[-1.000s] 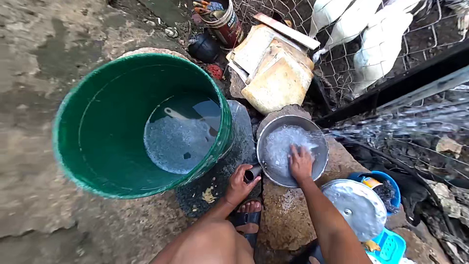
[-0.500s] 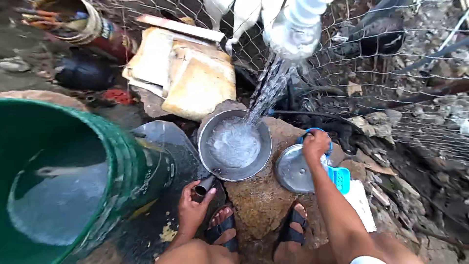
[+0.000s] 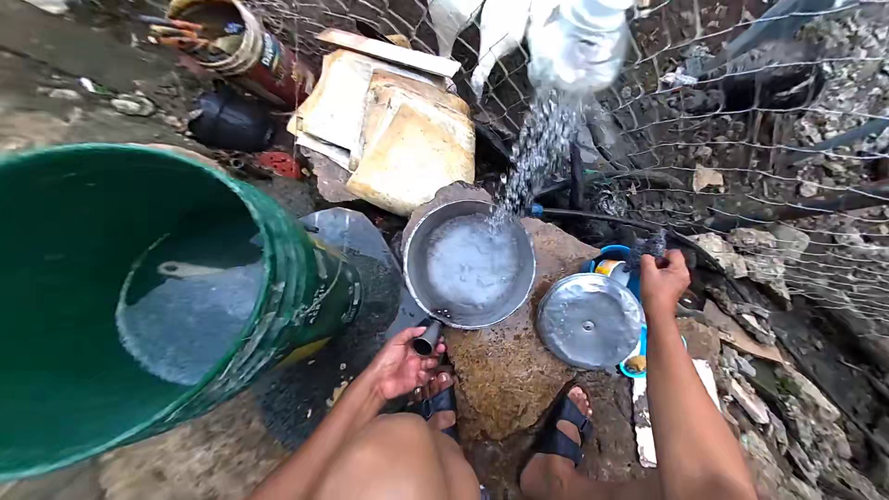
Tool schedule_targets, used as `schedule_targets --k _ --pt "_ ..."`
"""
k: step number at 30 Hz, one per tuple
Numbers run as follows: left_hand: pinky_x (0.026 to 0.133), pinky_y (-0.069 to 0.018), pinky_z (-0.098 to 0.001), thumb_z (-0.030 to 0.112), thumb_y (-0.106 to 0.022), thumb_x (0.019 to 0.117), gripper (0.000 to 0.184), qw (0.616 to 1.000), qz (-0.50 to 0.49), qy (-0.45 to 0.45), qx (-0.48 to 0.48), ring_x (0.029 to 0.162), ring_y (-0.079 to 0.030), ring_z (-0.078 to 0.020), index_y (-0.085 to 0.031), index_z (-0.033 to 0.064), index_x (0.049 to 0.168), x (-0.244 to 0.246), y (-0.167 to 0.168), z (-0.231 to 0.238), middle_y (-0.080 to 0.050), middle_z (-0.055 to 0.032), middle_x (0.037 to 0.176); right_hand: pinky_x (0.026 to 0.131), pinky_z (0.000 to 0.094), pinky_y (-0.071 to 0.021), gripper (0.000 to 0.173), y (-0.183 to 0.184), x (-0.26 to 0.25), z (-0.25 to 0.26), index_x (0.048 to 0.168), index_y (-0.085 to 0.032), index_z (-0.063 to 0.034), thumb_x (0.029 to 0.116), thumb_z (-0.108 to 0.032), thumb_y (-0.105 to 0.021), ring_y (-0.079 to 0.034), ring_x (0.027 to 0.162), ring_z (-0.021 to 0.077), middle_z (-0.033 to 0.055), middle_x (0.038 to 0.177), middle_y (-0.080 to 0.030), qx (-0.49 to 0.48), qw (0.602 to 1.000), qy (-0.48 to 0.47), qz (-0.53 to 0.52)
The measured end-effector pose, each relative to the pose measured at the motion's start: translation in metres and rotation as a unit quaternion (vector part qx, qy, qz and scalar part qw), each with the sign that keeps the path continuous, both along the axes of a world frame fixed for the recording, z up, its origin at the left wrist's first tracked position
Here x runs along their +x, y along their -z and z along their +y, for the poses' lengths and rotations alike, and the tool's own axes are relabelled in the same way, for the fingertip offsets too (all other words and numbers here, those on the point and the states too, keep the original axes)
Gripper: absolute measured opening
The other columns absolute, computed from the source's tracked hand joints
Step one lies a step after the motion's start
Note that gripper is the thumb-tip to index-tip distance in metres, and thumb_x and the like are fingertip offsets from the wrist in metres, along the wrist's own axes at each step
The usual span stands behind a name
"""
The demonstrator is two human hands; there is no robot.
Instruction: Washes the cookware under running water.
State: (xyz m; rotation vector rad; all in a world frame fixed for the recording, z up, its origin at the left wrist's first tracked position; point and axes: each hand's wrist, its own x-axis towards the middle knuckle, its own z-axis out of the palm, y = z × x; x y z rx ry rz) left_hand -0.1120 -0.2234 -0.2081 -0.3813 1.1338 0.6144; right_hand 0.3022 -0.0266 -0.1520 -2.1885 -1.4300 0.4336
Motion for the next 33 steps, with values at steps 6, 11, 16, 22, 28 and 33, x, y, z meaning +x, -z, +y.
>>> schedule_targets --k 6,11,16,22,28,33 --pt "0.042 -0.0471 -0.0238 0.044 -0.045 0.1059 0.036 0.997 -0.043 -0.047 -0.038 0.049 -0.054 -0.0105 -0.059 0.0114 0.101 0.029 0.005 -0.001 -0.061 -0.0032 0.075 0.093 0.0571 -0.0551 0.025 0.058 -0.162 -0.037 0.110 -0.069 0.0033 0.0900 -0.012 -0.066 -0.069 0.108 0.0393 0.0231 0.110 -0.071 -0.129 0.849 -0.511 -0.033" --pt "0.036 -0.0384 -0.0189 0.042 -0.042 0.1084 0.036 0.995 -0.041 -0.084 -0.042 0.043 -0.046 -0.0070 -0.057 0.0100 0.100 0.035 0.015 0.003 -0.055 -0.0015 0.069 0.119 0.0503 -0.0360 0.043 0.124 -0.207 -0.072 0.133 -0.067 -0.0028 0.1083 -0.031 -0.045 -0.050 0.139 0.0369 0.0208 0.145 -0.058 -0.340 0.759 -0.556 0.000" --pt "0.034 -0.0326 -0.0170 0.040 -0.038 0.1097 0.036 0.996 -0.026 -0.072 -0.035 0.039 -0.039 -0.0048 -0.055 0.0111 0.097 0.038 0.018 0.005 -0.052 0.0001 0.065 0.112 0.0423 -0.0442 0.032 0.118 -0.273 -0.089 0.126 -0.069 0.0031 0.1032 -0.016 -0.058 -0.061 0.124 0.0332 0.0239 0.127 -0.066 -0.296 0.795 -0.502 0.170" --pt "0.033 -0.0310 -0.0165 0.037 -0.038 0.1101 0.033 0.994 -0.025 -0.096 -0.040 0.037 -0.037 -0.0045 -0.054 0.0102 0.098 0.041 0.017 0.007 -0.050 0.0002 0.065 0.113 0.0500 -0.0406 0.027 0.117 -0.221 -0.070 0.117 -0.074 0.0026 0.0984 -0.012 -0.061 -0.057 0.124 0.0400 0.0256 0.123 -0.065 -0.346 0.745 -0.566 0.074" --pt "0.033 -0.0300 -0.0166 0.037 -0.038 0.1103 0.032 0.996 -0.011 -0.083 -0.042 0.037 -0.035 -0.0039 -0.053 0.0100 0.101 0.040 0.016 0.009 -0.049 0.0004 0.064 0.106 0.0477 -0.0448 0.023 0.117 -0.250 -0.073 0.106 -0.071 0.0092 0.0958 -0.009 -0.062 -0.060 0.114 0.0390 0.0268 0.112 -0.065 -0.328 0.742 -0.576 0.106" --pt "0.032 -0.0301 -0.0165 0.037 -0.038 0.1105 0.032 0.996 -0.015 -0.078 -0.041 0.037 -0.035 -0.0040 -0.053 0.0102 0.101 0.039 0.018 0.009 -0.049 0.0004 0.064 0.107 0.0482 -0.0437 0.022 0.111 -0.248 -0.068 0.104 -0.070 0.0103 0.0956 -0.007 -0.060 -0.060 0.115 0.0399 0.0273 0.112 -0.066 -0.328 0.714 -0.613 0.081"
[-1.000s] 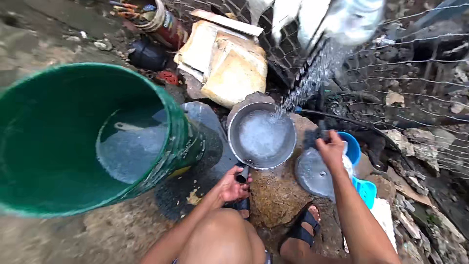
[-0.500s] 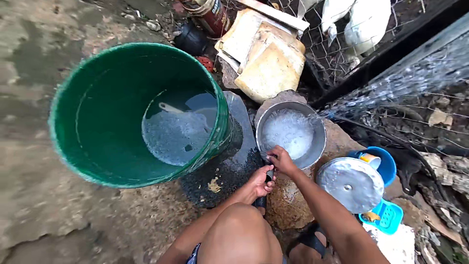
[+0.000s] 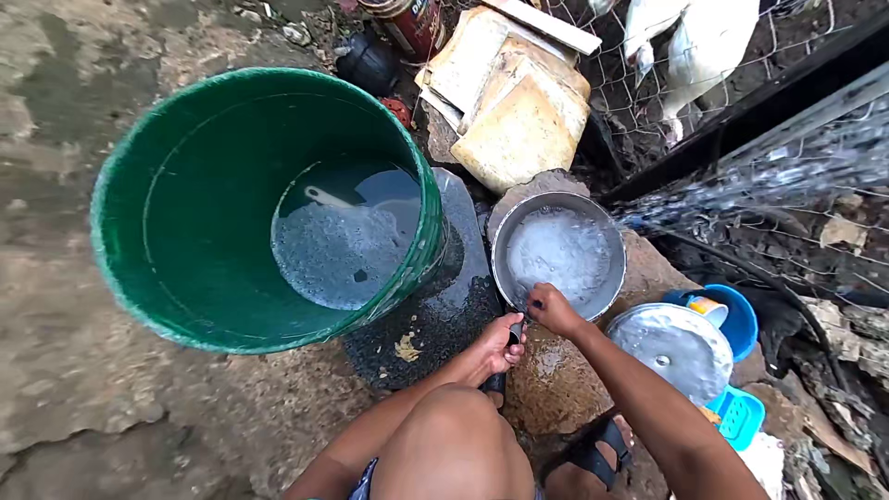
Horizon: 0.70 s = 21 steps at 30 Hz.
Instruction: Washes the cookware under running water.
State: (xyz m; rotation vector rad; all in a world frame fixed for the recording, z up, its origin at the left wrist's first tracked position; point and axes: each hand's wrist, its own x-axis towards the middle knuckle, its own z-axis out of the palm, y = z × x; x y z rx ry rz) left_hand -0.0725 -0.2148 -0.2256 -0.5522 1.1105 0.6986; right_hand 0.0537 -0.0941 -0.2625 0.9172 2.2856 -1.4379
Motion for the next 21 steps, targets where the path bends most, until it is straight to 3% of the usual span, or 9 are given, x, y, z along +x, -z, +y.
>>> schedule_targets --k 3,8,11,14,17,19,21 --pt "0.032 -0.0296 -0.0166 0.037 -0.039 0.1103 0.032 1.000 0.005 0.007 -0.001 0.037 -0.035 -0.0040 -0.053 0.0104 0.100 -0.001 0.001 -0.001 -0.049 0.0006 0.064 0.108 0.0477 -0.0437 0.024 0.007 -0.019 -0.002 0.108 -0.069 0.0103 0.0971 -0.008 -0.058 -0.060 0.117 0.0394 0.0268 0.114 -0.066 0.011 1.000 0.004 0.005" --pt "0.032 -0.0298 -0.0166 0.036 -0.039 0.1103 0.032 1.000 0.005 -0.003 -0.001 0.036 -0.035 -0.0042 -0.053 0.0100 0.099 -0.001 0.001 -0.001 -0.048 0.0003 0.063 0.103 0.0516 -0.0447 0.021 0.000 0.011 0.001 0.102 -0.070 0.0085 0.0959 -0.009 -0.060 -0.060 0.112 0.0409 0.0258 0.109 -0.066 0.009 0.998 -0.063 0.000" --pt "0.032 -0.0296 -0.0166 0.036 -0.039 0.1103 0.030 1.000 0.010 0.003 -0.006 0.037 -0.034 -0.0040 -0.053 0.0094 0.104 -0.001 0.000 0.001 -0.049 0.0000 0.065 0.104 0.0535 -0.0449 0.023 0.005 -0.024 -0.001 0.106 -0.070 0.0079 0.0972 -0.008 -0.056 -0.060 0.117 0.0415 0.0260 0.113 -0.066 0.035 0.999 -0.024 -0.011" --pt "0.032 -0.0304 -0.0166 0.037 -0.040 0.1106 0.032 1.000 0.008 0.004 -0.006 0.037 -0.036 -0.0043 -0.053 0.0090 0.104 0.001 0.001 -0.001 -0.050 -0.0004 0.065 0.104 0.0549 -0.0449 0.024 0.008 -0.009 -0.004 0.106 -0.071 0.0068 0.0978 -0.010 -0.056 -0.060 0.116 0.0423 0.0256 0.113 -0.067 0.037 0.999 -0.030 -0.006" --pt "0.032 -0.0307 -0.0161 0.037 -0.038 0.1110 0.033 1.000 0.002 0.000 0.001 0.036 -0.035 -0.0037 -0.053 0.0092 0.103 -0.002 0.000 -0.001 -0.049 0.0005 0.064 0.103 0.0671 -0.0414 0.025 -0.007 0.032 0.036 0.113 -0.071 0.0026 0.0990 -0.012 -0.057 -0.055 0.127 0.0476 0.0255 0.127 -0.065 0.082 0.976 -0.160 -0.125" --pt "0.032 -0.0306 -0.0165 0.037 -0.039 0.1105 0.032 1.000 0.002 -0.003 0.002 0.036 -0.035 -0.0038 -0.053 0.0091 0.103 -0.004 0.000 0.000 -0.049 0.0005 0.064 0.104 0.0696 -0.0396 0.027 -0.004 0.056 0.063 0.120 -0.071 -0.0016 0.0992 -0.009 -0.056 -0.050 0.133 0.0487 0.0252 0.134 -0.062 0.193 0.957 -0.106 -0.190" --pt "0.032 -0.0313 -0.0168 0.038 -0.039 0.1101 0.033 1.000 0.003 -0.007 -0.002 0.037 -0.036 -0.0042 -0.054 0.0091 0.105 -0.004 0.000 -0.001 -0.050 0.0001 0.064 0.113 0.0706 -0.0311 0.034 0.016 0.065 0.064 0.134 -0.064 -0.0038 0.1036 -0.011 -0.051 -0.039 0.144 0.0494 0.0275 0.148 -0.051 0.280 0.933 -0.014 -0.228"
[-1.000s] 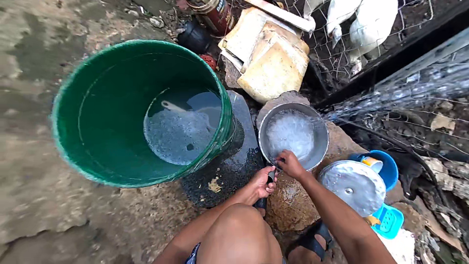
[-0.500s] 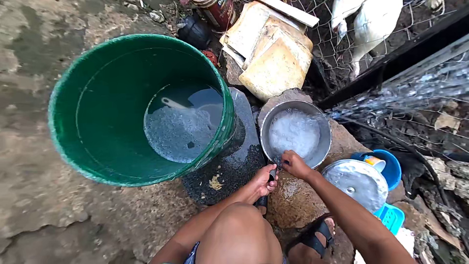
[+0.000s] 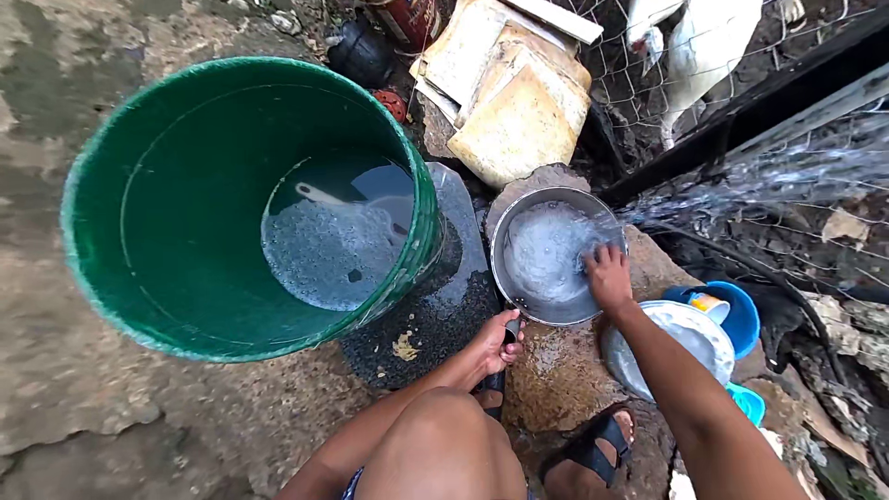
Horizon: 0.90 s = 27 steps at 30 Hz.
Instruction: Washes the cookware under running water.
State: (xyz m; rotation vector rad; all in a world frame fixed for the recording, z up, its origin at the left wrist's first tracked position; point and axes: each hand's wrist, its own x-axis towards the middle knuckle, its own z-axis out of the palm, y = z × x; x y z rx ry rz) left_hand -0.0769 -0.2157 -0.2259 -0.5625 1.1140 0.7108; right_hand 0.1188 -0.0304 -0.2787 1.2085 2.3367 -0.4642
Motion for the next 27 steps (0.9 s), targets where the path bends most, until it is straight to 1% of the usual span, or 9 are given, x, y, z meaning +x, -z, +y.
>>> schedule_targets --k 1,3,5,9,11,14,19,24,27 --pt "0.033 -0.0315 -0.0173 0.040 -0.038 0.1103 0.036 1.000 0.001 -0.001 -0.004 0.038 -0.036 -0.0048 -0.055 0.0087 0.108 -0.001 0.000 0.000 -0.050 -0.0004 0.066 0.116 0.0711 -0.0260 0.039 0.007 -0.003 -0.011 0.140 -0.060 -0.0035 0.1063 -0.017 -0.047 -0.034 0.148 0.0494 0.0281 0.154 -0.045 0.004 0.999 0.032 -0.001" --pt "0.033 -0.0307 -0.0181 0.046 -0.034 0.1106 0.043 1.000 0.005 -0.005 -0.016 0.037 -0.036 -0.0057 -0.055 0.0084 0.107 -0.001 0.001 0.001 -0.050 -0.0009 0.065 0.109 0.0699 -0.0359 0.046 0.013 -0.017 -0.044 0.142 -0.061 -0.0077 0.1063 -0.033 -0.049 -0.043 0.140 0.0495 0.0283 0.151 -0.048 -0.025 0.994 0.094 0.040" --pt "0.032 -0.0295 -0.0184 0.047 -0.032 0.1105 0.046 1.000 0.009 -0.009 -0.027 0.037 -0.035 -0.0060 -0.056 0.0081 0.105 0.001 0.001 0.003 -0.050 -0.0013 0.064 0.103 0.0678 -0.0424 0.044 0.008 -0.041 -0.071 0.130 -0.071 -0.0107 0.1024 -0.042 -0.057 -0.049 0.134 0.0482 0.0263 0.146 -0.052 -0.099 0.980 0.141 0.098" --pt "0.032 -0.0279 -0.0185 0.046 -0.033 0.1107 0.044 0.999 0.028 -0.003 -0.027 0.037 -0.033 -0.0059 -0.054 0.0090 0.101 0.003 -0.001 0.004 -0.049 -0.0017 0.064 0.108 0.0453 -0.0459 0.036 0.001 -0.089 -0.093 0.125 -0.072 -0.0033 0.0994 -0.027 -0.066 -0.059 0.122 0.0334 0.0223 0.126 -0.065 -0.222 0.902 0.231 0.289" --pt "0.032 -0.0278 -0.0184 0.045 -0.033 0.1109 0.043 0.999 0.032 -0.006 -0.029 0.036 -0.033 -0.0060 -0.054 0.0091 0.100 0.005 0.000 0.003 -0.049 -0.0018 0.064 0.106 0.0386 -0.0483 0.033 -0.001 -0.081 -0.098 0.121 -0.072 0.0019 0.0988 -0.021 -0.067 -0.063 0.115 0.0288 0.0224 0.119 -0.067 -0.247 0.879 0.212 0.349" --pt "0.032 -0.0285 -0.0178 0.046 -0.032 0.1112 0.044 0.999 0.016 -0.009 -0.026 0.037 -0.034 -0.0054 -0.054 0.0088 0.102 0.008 0.000 0.002 -0.049 -0.0016 0.065 0.108 0.0411 -0.0464 0.030 -0.008 -0.056 -0.088 0.119 -0.073 0.0036 0.1006 -0.018 -0.063 -0.062 0.117 0.0318 0.0247 0.120 -0.066 -0.278 0.897 0.135 0.317" --pt "0.032 -0.0273 -0.0176 0.046 -0.032 0.1112 0.045 0.999 0.026 0.000 -0.034 0.037 -0.033 -0.0055 -0.054 0.0078 0.104 0.009 -0.002 0.003 -0.050 -0.0022 0.065 0.101 0.0411 -0.0492 0.025 0.001 -0.087 -0.078 0.110 -0.072 0.0072 0.0998 -0.014 -0.062 -0.063 0.108 0.0319 0.0241 0.111 -0.065 -0.261 0.908 0.149 0.293" --pt "0.032 -0.0289 -0.0176 0.046 -0.032 0.1114 0.045 0.999 0.017 -0.006 -0.029 0.036 -0.034 -0.0054 -0.054 0.0080 0.104 0.009 0.000 0.003 -0.049 -0.0019 0.065 0.107 0.0467 -0.0440 0.024 -0.007 -0.046 -0.066 0.108 -0.073 0.0066 0.0992 -0.012 -0.061 -0.061 0.114 0.0368 0.0254 0.113 -0.066 -0.299 0.916 0.037 0.265" --pt "0.032 -0.0283 -0.0173 0.046 -0.032 0.1114 0.045 0.999 0.024 0.001 -0.030 0.036 -0.033 -0.0052 -0.053 0.0079 0.103 0.006 0.000 0.004 -0.049 -0.0016 0.065 0.108 0.0483 -0.0434 0.025 -0.005 -0.078 -0.070 0.108 -0.073 0.0071 0.0998 -0.012 -0.059 -0.060 0.115 0.0388 0.0261 0.114 -0.066 -0.269 0.923 0.060 0.267"
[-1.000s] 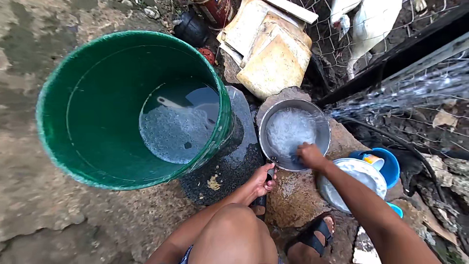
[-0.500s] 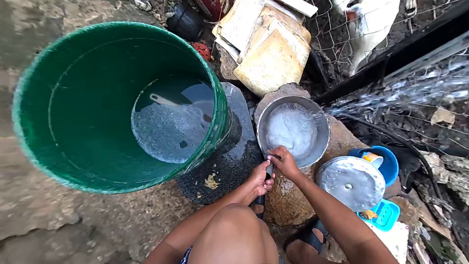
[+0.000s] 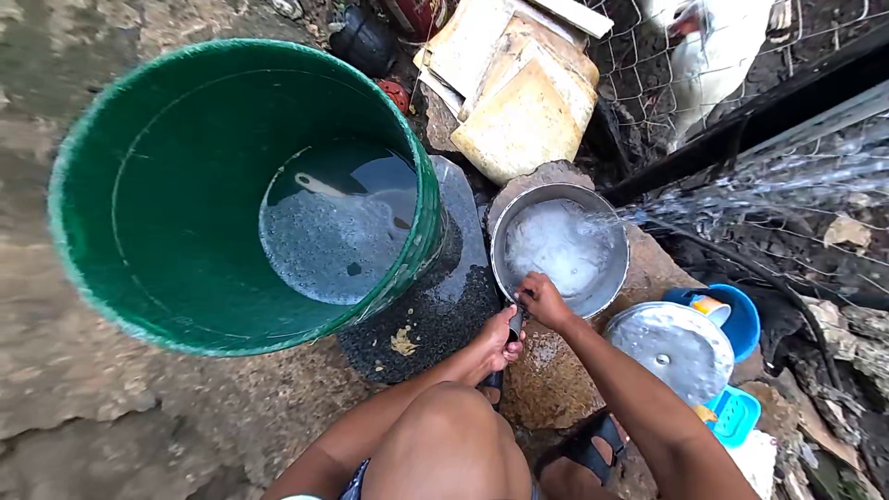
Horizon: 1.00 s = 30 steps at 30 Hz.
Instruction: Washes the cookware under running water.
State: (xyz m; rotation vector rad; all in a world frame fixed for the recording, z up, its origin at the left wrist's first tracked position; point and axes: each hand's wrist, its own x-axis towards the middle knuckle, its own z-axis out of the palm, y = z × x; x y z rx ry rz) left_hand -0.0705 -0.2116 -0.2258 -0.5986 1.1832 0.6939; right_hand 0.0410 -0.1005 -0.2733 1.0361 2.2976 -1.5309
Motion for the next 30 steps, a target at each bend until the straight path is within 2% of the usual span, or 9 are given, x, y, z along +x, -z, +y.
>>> schedule_targets --k 2,6,11,16,18,21,24,27,30 --pt "0.032 -0.0280 -0.0174 0.046 -0.032 0.1115 0.044 1.000 0.005 0.001 0.000 0.036 -0.033 -0.0053 -0.053 0.0075 0.103 0.000 -0.001 0.000 -0.048 -0.0017 0.064 0.107 0.0483 -0.0435 0.025 0.003 -0.002 -0.002 0.108 -0.073 0.0068 0.1000 -0.013 -0.059 -0.060 0.115 0.0387 0.0256 0.113 -0.067 0.005 1.000 0.009 0.004" --pt "0.032 -0.0288 -0.0180 0.046 -0.031 0.1115 0.045 1.000 0.002 0.005 0.010 0.037 -0.033 -0.0057 -0.054 0.0079 0.102 0.001 0.002 0.000 -0.049 -0.0015 0.064 0.106 0.0520 -0.0433 0.023 -0.007 0.029 0.009 0.108 -0.073 0.0051 0.0993 -0.012 -0.059 -0.059 0.116 0.0405 0.0250 0.114 -0.066 -0.017 0.996 -0.084 -0.019" --pt "0.032 -0.0289 -0.0177 0.048 -0.032 0.1109 0.045 1.000 -0.005 0.017 0.004 0.036 -0.033 -0.0056 -0.054 0.0087 0.103 -0.002 0.003 0.000 -0.048 -0.0012 0.063 0.102 0.0574 -0.0446 0.023 0.004 -0.012 0.004 0.106 -0.073 0.0034 0.0987 -0.011 -0.056 -0.059 0.117 0.0419 0.0232 0.116 -0.067 0.039 0.998 -0.049 -0.017" --pt "0.032 -0.0292 -0.0174 0.046 -0.032 0.1113 0.044 1.000 -0.009 0.008 0.003 0.036 -0.034 -0.0053 -0.053 0.0082 0.104 -0.002 0.003 0.000 -0.048 -0.0013 0.063 0.104 0.0545 -0.0447 0.023 -0.007 0.029 0.006 0.107 -0.073 0.0039 0.0991 -0.011 -0.058 -0.060 0.115 0.0412 0.0236 0.113 -0.067 0.008 0.995 -0.096 -0.019" --pt "0.032 -0.0285 -0.0174 0.047 -0.033 0.1111 0.044 1.000 -0.007 0.012 0.003 0.036 -0.033 -0.0053 -0.054 0.0083 0.104 -0.002 0.002 0.001 -0.048 -0.0011 0.063 0.104 0.0562 -0.0446 0.024 -0.007 0.012 0.005 0.107 -0.073 0.0041 0.0995 -0.012 -0.057 -0.059 0.117 0.0415 0.0234 0.114 -0.067 0.017 0.997 -0.067 -0.026" --pt "0.032 -0.0282 -0.0175 0.047 -0.032 0.1111 0.045 1.000 -0.005 0.014 0.004 0.036 -0.033 -0.0054 -0.054 0.0084 0.105 -0.003 0.001 0.003 -0.049 -0.0017 0.064 0.107 0.0497 -0.0432 0.025 0.010 -0.012 -0.007 0.111 -0.073 0.0043 0.1004 -0.013 -0.057 -0.060 0.116 0.0377 0.0228 0.114 -0.068 0.022 0.998 0.050 0.003" --pt "0.032 -0.0294 -0.0176 0.046 -0.032 0.1112 0.044 1.000 -0.007 0.001 0.009 0.037 -0.034 -0.0055 -0.054 0.0084 0.104 -0.001 0.001 -0.002 -0.050 -0.0015 0.065 0.109 0.0538 -0.0428 0.028 0.018 0.032 -0.004 0.115 -0.073 -0.0001 0.1018 -0.020 -0.058 -0.058 0.123 0.0391 0.0222 0.123 -0.066 0.030 0.999 -0.010 -0.026" --pt "0.033 -0.0306 -0.0176 0.046 -0.027 0.1119 0.048 0.999 -0.003 -0.002 0.045 0.038 -0.036 -0.0048 -0.055 0.0088 0.100 -0.006 -0.008 0.000 -0.049 -0.0002 0.063 0.106 0.0670 -0.0416 0.024 0.013 0.083 0.051 0.117 -0.074 -0.0074 0.0984 -0.017 -0.061 -0.051 0.133 0.0468 0.0241 0.139 -0.059 0.150 0.977 -0.107 -0.112" --pt "0.033 -0.0326 -0.0164 0.041 -0.019 0.1130 0.047 0.996 0.001 0.032 0.082 0.038 -0.039 -0.0025 -0.053 0.0103 0.101 -0.008 -0.011 0.006 -0.052 0.0018 0.063 0.114 0.0676 -0.0338 0.037 0.001 0.074 0.093 0.137 -0.064 -0.0084 0.1009 -0.006 -0.054 -0.044 0.142 0.0474 0.0252 0.151 -0.050 0.227 0.950 -0.059 -0.208"
